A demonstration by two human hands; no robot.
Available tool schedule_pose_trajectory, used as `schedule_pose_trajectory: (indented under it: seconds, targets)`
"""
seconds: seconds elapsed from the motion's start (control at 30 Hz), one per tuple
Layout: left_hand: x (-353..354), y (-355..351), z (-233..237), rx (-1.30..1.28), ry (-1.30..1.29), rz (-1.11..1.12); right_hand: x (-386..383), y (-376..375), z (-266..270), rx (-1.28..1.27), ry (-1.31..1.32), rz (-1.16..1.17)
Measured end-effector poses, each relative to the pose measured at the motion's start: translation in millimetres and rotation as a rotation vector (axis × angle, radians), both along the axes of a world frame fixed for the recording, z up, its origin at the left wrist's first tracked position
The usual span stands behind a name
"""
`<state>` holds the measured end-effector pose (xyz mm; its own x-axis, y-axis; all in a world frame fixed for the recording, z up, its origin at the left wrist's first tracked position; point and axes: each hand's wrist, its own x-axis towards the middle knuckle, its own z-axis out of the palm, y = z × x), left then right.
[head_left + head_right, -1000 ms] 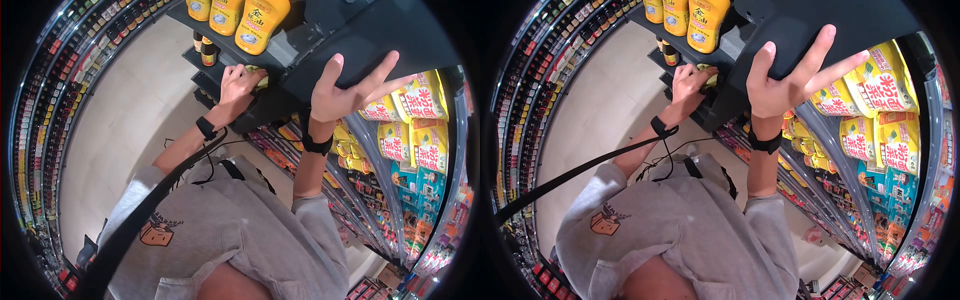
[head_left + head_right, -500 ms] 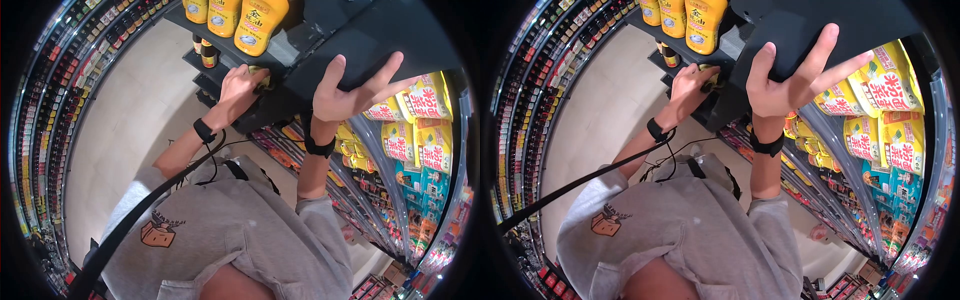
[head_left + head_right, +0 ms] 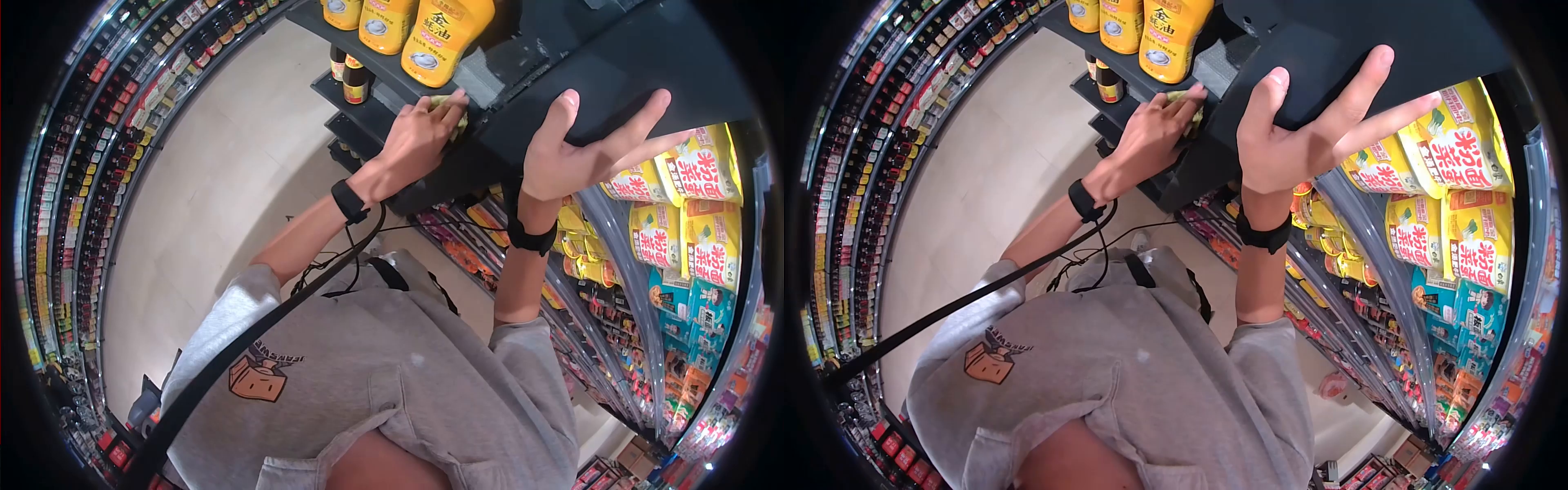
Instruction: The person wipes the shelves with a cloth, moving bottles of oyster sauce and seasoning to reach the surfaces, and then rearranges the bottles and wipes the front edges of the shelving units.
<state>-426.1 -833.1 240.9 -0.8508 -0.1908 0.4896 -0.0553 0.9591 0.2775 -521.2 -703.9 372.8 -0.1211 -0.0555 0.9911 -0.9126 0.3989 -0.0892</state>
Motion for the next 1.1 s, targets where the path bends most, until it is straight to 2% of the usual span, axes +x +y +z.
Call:
schedule_pose_trajectory:
  seconds: [0.07, 0.17, 0.33, 0.4, 0.43, 0.5, 0.63, 0.73, 0.83, 0.9, 0.97, 1.1]
  targets:
    - [-3, 2, 11, -0.225, -0.196, 0.084, 4, -2, 3, -0.008, -0.006, 0.004]
    - [-10, 4, 7, -0.277, -0.239, 0.092, 6, -1, 1, -0.011, -0.018, 0.007]
    - [3, 2, -12, -0.206, -0.052, 0.048, 5, -1, 1, -0.022, -0.036, -0.001]
    - [16, 1, -18, 0.100, 0.052, -0.117, 3, 0, 0, -0.024, -0.030, 0.024]
    - [24, 4, -15, 0.100, 0.053, -0.122, 2, 0, 0, -0.024, -0.029, 0.019]
    - [41, 7, -9, 0.406, -0.073, -0.222, 0, 1, -1, -0.031, -0.024, 0.076]
    - [62, -11, -23, 0.551, -0.021, -0.299, -7, 3, -8, -0.029, -0.030, 0.048]
    - [73, -33, -18, 0.708, 0.055, -0.180, -9, 5, -10, -0.022, -0.046, 0.049]
    - [75, -56, -16, 0.714, 0.160, -0.046, -10, 4, -10, -0.041, -0.043, 0.108]
    - [71, -69, -10, 0.695, 0.317, 0.053, -10, 6, -10, -0.030, -0.038, 0.102]
    - [62, -75, -14, 0.803, 0.504, 0.206, -10, 6, -8, -0.024, -0.039, 0.130]
    - [37, -69, -23, 0.816, 0.646, 0.355, -9, 5, -9, -0.021, -0.044, 0.140]
